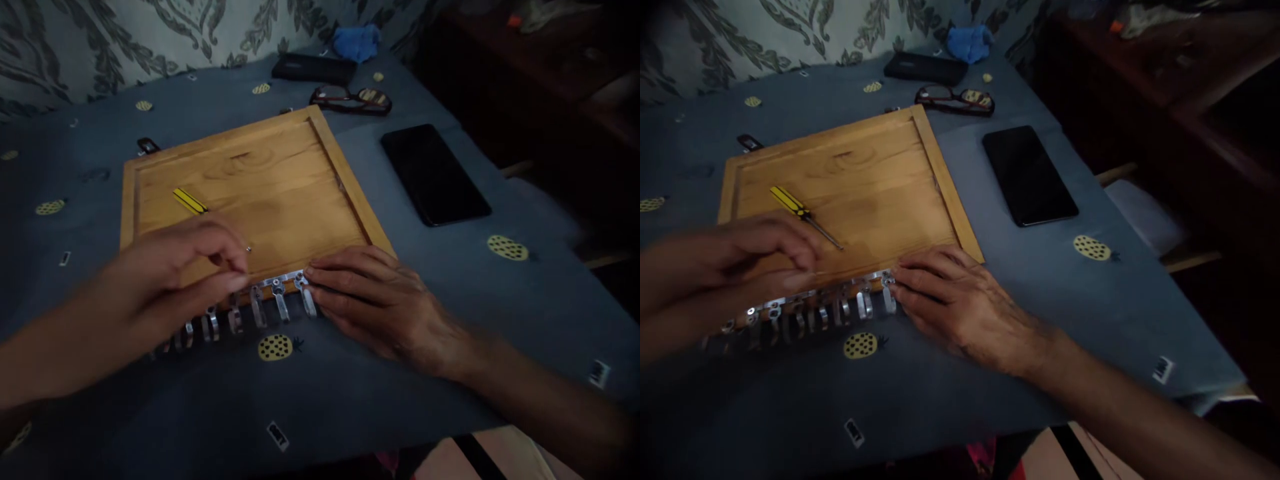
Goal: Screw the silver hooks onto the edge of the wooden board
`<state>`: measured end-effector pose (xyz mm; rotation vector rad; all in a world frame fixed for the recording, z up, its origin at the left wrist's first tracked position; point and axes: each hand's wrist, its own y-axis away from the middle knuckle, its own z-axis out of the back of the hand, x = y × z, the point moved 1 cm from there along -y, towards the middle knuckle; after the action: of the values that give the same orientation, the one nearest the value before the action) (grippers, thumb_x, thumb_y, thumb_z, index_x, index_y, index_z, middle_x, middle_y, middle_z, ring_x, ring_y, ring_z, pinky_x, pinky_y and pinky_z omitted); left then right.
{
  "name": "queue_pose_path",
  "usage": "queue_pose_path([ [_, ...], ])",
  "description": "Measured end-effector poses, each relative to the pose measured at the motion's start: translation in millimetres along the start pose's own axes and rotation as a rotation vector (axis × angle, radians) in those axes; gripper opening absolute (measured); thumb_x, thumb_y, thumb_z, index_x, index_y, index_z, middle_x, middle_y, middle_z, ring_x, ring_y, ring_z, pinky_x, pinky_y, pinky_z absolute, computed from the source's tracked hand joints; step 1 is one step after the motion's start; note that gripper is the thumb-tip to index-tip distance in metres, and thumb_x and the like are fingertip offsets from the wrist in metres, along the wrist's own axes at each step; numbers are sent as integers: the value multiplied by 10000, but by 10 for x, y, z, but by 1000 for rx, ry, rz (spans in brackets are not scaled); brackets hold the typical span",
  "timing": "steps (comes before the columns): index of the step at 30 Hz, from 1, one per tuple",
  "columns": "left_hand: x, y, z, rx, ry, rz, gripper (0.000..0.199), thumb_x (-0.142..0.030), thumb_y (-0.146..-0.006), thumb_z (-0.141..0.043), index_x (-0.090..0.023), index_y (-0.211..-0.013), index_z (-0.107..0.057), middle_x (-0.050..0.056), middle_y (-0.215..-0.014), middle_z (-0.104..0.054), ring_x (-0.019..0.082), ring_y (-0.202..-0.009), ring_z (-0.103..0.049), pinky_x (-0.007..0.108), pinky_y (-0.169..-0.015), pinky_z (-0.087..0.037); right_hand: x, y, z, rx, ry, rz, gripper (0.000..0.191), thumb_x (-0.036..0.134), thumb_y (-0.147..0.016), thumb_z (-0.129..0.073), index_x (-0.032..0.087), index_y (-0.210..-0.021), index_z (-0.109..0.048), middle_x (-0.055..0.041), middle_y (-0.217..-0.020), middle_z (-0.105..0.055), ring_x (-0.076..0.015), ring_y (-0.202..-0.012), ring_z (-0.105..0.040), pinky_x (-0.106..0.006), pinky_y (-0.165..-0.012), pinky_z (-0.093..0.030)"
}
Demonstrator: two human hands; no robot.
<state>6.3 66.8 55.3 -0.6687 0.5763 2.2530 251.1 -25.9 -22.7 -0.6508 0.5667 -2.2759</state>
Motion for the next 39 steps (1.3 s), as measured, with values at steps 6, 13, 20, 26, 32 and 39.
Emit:
queue_pose_path([
  [6, -165, -372, -174, 221, 131, 60, 201, -434, -944, -524, -272, -893, -630, -60, -892, -647, 87, -668, -559, 213, -522, -396, 0, 10, -4, 0, 29, 18, 138, 125, -940, -589, 129, -1028, -694, -49, -1076, -765, -203, -1051, -682, -380, -874, -570],
  [13, -173, -403, -243, 260, 131, 63, 220, -429, -950, -524, -251, -883, -635, -46, -921, -635, 115, -832, -602, 246, -713, -459, -22, 51, -17, 18, 14, 31, 191, 135, -968, -540, 105, -1098, -676, -65, -1102, -754, -204, -1079, -657, -391, -901, -557],
  [20, -168, -425, -322, 210, 175, 62, 199, -403, -940, -540, -251, -856, -638, -36, -824, -625, 110, -695, -567, 241, -619, -440, -33, 53, -38, 26, 15, 33, 203, 152, -972, -535, 119, -1108, -682, -61, -1122, -748, -200, -1089, -654, -391, -899, -564],
  [26, -161, -436, -346, 219, 177, 94, 209, -405, -942, -540, -240, -850, -632, -26, -835, -614, 114, -719, -562, 231, -611, -434, -44, 54, -28, 14, 0, 55, 191, 133, -966, -536, 104, -1069, -694, -71, -1120, -747, -219, -1081, -665, -407, -907, -570],
  [32, -170, -438, -357, 231, 192, 115, 210, -405, -941, -536, -239, -850, -628, -26, -851, -604, 110, -730, -580, 228, -631, -452, -42, 42, -7, 15, 9, 60, 184, 127, -950, -564, 85, -1072, -695, -77, -1112, -748, -227, -1075, -669, -398, -896, -579],
  [39, -178, -459, -363, 211, 167, 111, 209, -413, -931, -555, -243, -846, -643, -30, -833, -610, 111, -718, -570, 231, -619, -442, -39, 52, 1, 44, 34, 55, 193, 138, -966, -540, 139, -1063, -707, -67, -1122, -746, -211, -1086, -665, -404, -899, -587],
])
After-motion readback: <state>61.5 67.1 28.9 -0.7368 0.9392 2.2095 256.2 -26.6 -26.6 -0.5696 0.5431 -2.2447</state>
